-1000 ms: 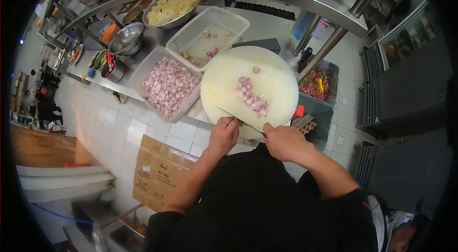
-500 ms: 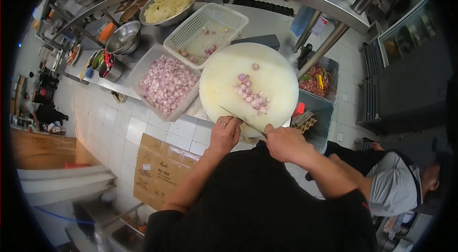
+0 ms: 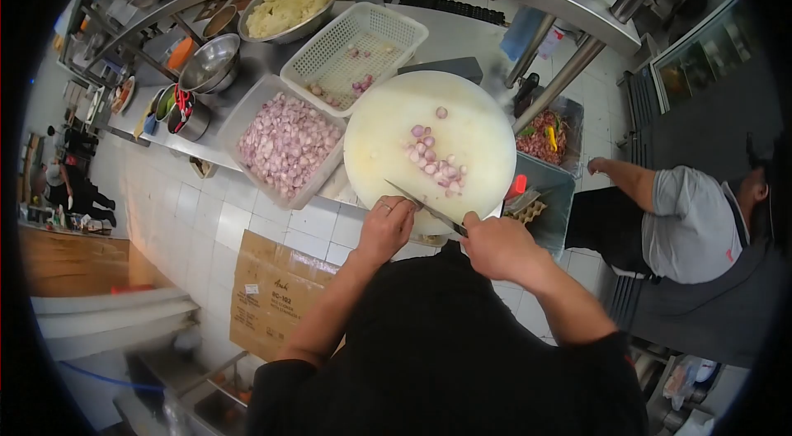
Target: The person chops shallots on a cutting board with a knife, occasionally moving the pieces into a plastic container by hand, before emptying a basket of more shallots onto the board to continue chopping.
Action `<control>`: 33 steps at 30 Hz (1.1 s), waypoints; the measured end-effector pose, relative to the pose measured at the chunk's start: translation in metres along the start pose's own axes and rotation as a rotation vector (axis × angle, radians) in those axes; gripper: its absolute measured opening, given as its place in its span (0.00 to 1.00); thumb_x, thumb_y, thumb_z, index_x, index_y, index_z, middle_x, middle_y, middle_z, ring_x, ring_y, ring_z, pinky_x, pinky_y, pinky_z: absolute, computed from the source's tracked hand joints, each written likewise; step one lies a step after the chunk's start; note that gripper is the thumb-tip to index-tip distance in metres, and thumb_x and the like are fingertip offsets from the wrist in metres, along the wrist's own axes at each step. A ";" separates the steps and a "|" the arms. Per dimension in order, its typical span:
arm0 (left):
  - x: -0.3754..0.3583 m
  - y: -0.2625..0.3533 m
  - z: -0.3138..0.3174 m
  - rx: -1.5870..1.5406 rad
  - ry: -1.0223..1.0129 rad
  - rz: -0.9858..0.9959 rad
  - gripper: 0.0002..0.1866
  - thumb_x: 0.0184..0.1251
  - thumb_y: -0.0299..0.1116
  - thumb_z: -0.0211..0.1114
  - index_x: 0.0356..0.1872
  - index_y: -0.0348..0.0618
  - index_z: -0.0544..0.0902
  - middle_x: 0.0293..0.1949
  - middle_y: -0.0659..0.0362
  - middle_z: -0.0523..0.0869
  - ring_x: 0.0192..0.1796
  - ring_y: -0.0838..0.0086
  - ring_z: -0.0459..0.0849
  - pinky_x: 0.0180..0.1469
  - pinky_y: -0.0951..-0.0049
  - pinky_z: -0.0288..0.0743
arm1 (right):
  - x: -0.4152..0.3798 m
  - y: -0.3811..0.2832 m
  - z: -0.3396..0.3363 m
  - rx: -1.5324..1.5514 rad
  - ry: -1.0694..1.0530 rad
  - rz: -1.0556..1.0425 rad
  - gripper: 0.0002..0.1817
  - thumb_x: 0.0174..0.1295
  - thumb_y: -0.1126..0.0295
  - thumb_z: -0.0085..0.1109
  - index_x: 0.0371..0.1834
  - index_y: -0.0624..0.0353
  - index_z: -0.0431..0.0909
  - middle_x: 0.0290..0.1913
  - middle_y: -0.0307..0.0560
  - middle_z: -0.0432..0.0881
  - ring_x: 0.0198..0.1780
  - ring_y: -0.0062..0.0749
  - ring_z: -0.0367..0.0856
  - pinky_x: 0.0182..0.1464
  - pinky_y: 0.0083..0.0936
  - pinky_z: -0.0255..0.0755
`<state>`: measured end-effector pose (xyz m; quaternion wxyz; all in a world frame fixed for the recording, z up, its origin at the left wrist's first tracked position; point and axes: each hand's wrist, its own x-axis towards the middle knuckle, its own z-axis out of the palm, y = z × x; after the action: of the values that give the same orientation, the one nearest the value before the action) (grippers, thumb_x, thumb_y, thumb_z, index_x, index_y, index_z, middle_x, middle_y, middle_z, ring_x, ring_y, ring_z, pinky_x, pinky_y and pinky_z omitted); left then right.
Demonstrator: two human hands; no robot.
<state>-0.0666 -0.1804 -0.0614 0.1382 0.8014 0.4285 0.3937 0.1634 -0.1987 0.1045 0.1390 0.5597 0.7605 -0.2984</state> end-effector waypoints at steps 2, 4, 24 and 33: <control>0.001 0.001 0.001 0.015 0.007 -0.008 0.09 0.62 0.19 0.70 0.43 0.36 0.85 0.39 0.50 0.86 0.43 0.54 0.86 0.47 0.58 0.82 | -0.011 -0.008 -0.003 -0.056 0.021 -0.022 0.17 0.76 0.62 0.56 0.51 0.70 0.74 0.33 0.66 0.88 0.39 0.65 0.89 0.45 0.56 0.81; 0.002 0.003 0.003 0.023 0.018 -0.008 0.09 0.62 0.18 0.70 0.43 0.36 0.85 0.39 0.50 0.86 0.43 0.54 0.86 0.47 0.58 0.82 | -0.003 -0.001 0.009 -0.038 0.064 -0.055 0.17 0.76 0.63 0.56 0.49 0.70 0.74 0.30 0.65 0.87 0.36 0.65 0.89 0.43 0.56 0.81; -0.001 0.007 0.005 0.033 0.082 0.009 0.11 0.58 0.17 0.70 0.42 0.35 0.84 0.40 0.48 0.86 0.43 0.53 0.85 0.47 0.57 0.81 | -0.004 -0.006 0.006 -0.027 0.058 -0.059 0.11 0.64 0.76 0.53 0.46 0.71 0.76 0.33 0.69 0.88 0.40 0.65 0.91 0.44 0.53 0.84; -0.006 0.003 0.013 -0.029 0.097 -0.121 0.14 0.58 0.19 0.71 0.45 0.37 0.83 0.42 0.49 0.86 0.45 0.52 0.85 0.48 0.56 0.82 | -0.014 -0.008 -0.008 0.026 0.111 0.003 0.14 0.74 0.66 0.56 0.49 0.69 0.76 0.35 0.67 0.89 0.42 0.64 0.91 0.48 0.55 0.82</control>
<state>-0.0575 -0.1857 -0.0713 0.1526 0.7520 0.4764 0.4292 0.1617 -0.2055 0.1208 0.0895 0.5785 0.7621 -0.2766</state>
